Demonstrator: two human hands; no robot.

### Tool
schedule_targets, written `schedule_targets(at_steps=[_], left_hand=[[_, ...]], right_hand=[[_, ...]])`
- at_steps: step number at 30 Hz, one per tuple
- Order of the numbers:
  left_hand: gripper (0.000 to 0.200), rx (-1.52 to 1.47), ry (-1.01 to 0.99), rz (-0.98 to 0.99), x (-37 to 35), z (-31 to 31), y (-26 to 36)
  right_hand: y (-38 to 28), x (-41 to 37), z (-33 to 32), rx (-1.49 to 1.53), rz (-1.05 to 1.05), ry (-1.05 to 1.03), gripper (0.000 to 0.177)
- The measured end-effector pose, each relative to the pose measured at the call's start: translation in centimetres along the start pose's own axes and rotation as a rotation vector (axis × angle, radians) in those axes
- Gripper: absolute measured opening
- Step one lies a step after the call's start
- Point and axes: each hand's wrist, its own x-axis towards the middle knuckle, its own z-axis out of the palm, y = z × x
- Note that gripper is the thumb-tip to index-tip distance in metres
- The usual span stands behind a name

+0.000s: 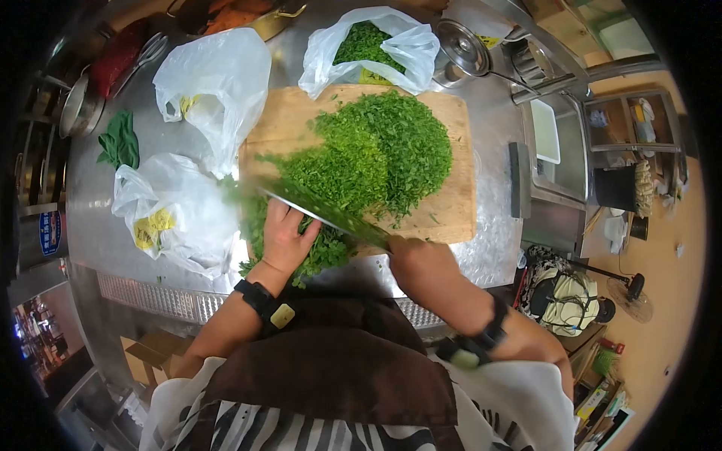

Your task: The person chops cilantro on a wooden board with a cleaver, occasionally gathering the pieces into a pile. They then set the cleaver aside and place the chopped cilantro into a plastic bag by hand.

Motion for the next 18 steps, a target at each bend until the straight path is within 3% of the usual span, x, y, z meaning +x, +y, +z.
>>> schedule_targets(at_steps=[3, 8, 15, 18], left_hand=[[0.022, -0.029, -0.001, -0.001, -0.4, 0.3, -0.1], [0.022, -0.024, 0.030, 0.042, 0.1, 0.4, -0.3], [0.022, -0.016, 0.037, 0.046, 0.0, 0.1, 0.0], [0.022, 0.006, 0.027, 0.033, -0.2, 0.1, -0.2]], right_hand=[[0.4, 3.5, 3.6, 0.018, -0.017, 0.042, 0.014], [0.6, 4.1, 2.6, 0.104, -0.068, 0.167, 0.014], [-1.6, -2.4, -4.3, -0.006, 0.013, 0.020, 0.014], [-1.4, -2.1, -3.4, -0.001, 0.025, -0.035, 0.015]])
